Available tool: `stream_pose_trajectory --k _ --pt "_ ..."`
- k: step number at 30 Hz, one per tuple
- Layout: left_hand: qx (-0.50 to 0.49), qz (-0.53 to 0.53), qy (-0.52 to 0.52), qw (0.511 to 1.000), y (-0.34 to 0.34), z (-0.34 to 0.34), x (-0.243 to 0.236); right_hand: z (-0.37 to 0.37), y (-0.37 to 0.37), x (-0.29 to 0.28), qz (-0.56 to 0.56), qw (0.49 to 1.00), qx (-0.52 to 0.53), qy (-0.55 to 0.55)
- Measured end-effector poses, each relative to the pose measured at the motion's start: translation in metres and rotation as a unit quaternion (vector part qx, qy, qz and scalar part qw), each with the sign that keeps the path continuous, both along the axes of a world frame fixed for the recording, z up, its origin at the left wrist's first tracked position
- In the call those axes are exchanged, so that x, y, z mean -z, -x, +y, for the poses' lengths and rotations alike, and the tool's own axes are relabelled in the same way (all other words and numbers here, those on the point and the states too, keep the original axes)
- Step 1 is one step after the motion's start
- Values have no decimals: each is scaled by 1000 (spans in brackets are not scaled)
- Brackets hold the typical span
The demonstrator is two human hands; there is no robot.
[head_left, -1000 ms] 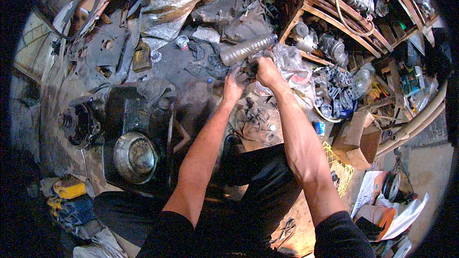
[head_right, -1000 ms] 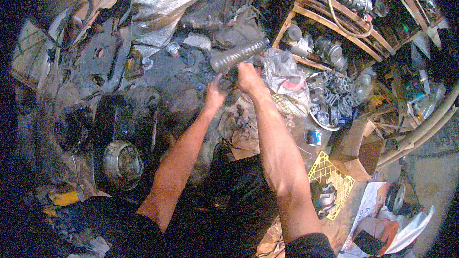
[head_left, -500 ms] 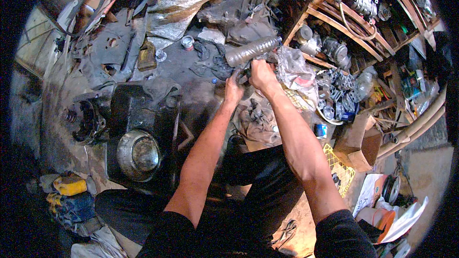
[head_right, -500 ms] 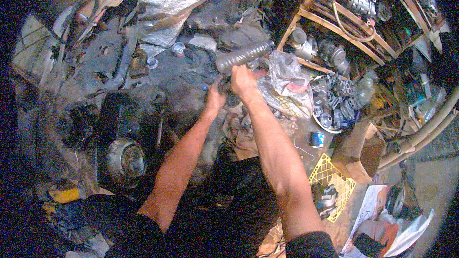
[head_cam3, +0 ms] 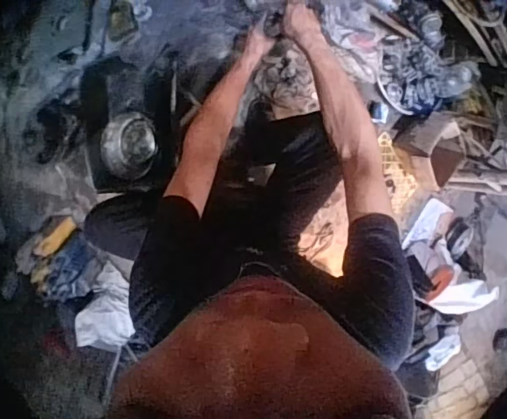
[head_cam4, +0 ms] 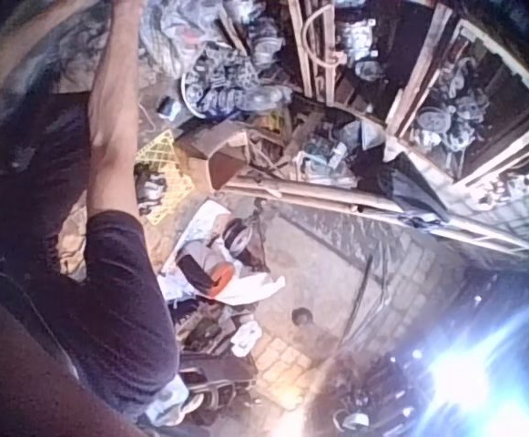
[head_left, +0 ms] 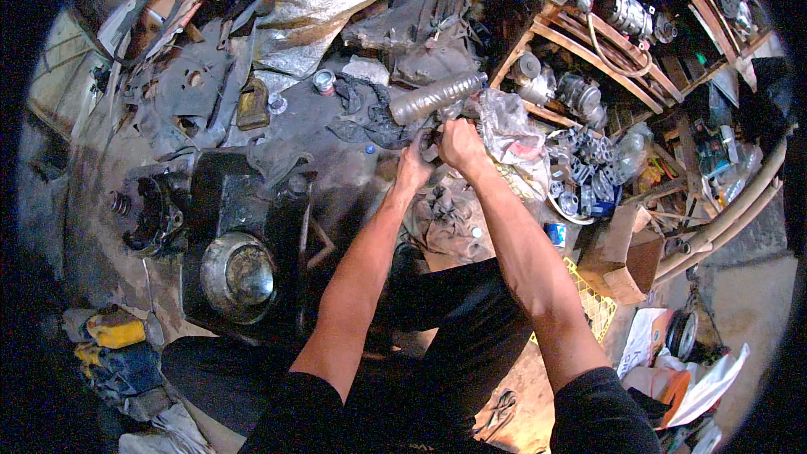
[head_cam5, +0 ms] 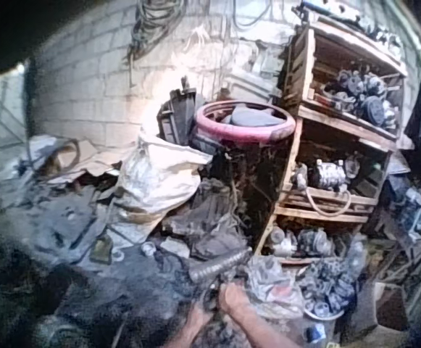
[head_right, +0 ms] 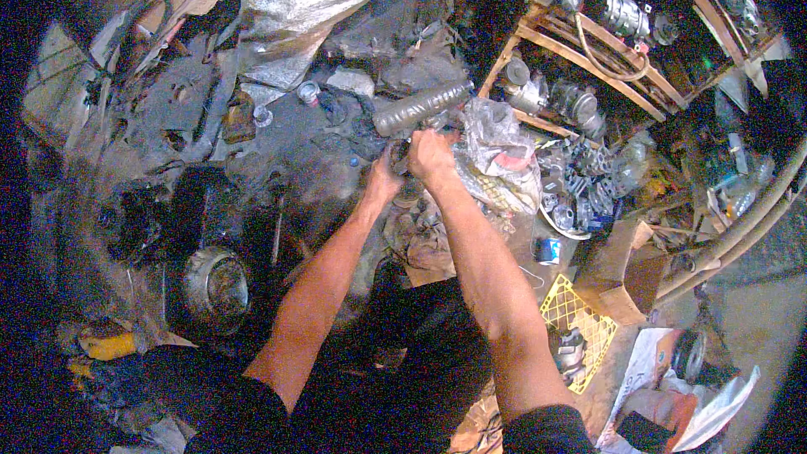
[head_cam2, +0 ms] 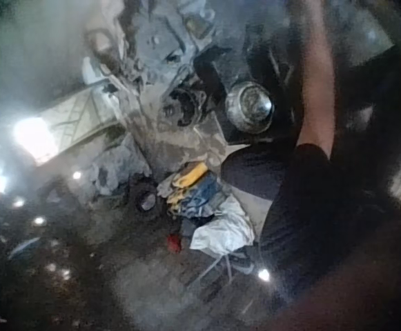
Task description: The person sits on the floor and uses a hammer to tap a metal alternator housing, rotating the part to work on different sides.
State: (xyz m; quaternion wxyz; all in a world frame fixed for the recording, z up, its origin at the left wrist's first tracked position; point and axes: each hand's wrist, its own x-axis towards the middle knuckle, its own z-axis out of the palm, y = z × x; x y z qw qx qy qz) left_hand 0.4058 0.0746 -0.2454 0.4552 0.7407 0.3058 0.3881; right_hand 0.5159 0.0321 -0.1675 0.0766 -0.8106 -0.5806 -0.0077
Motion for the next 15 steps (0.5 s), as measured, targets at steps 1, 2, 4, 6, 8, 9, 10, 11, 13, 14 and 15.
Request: stream_pose_trajectory --k 1,2,4,6,8,9,10,11,13,14,15 --pt "8 17 3 1000 1 -2 4 -2 1 2 17 1000 -5 -1" --pt "24 -18 5 1000 -2 -1 7 -6 3 5 -11 999 -14 -46" --pt "44 -44 0 998 -7 0 11 -5 0 8 -26 999 -5 -19" --pt "40 -36 -3 999 -6 -6 0 -5 8 -2 -33 998 38 36" --pt "38 -55 -13 998 -11 -9 3 -3 5 -1 -12 994 98 56" --pt "36 -64 -17 997 -13 -10 4 -1 3 -1 -1 990 128 65" --pt "34 -43 -22 998 -13 -13 -3 1 0 -2 13 984 159 81" --pt "24 -48 -29 998 -15 -13 3 -1 -3 -2 35 981 177 72" --pt "4 -58 -43 997 -18 -13 7 -8 -4 -4 80 973 209 54" --pt "-1 -2 -72 997 -14 -12 7 -8 -1 -6 74 974 211 44" --pt "11 -5 -44 999 -13 -8 5 -6 0 -8 67 976 201 58"
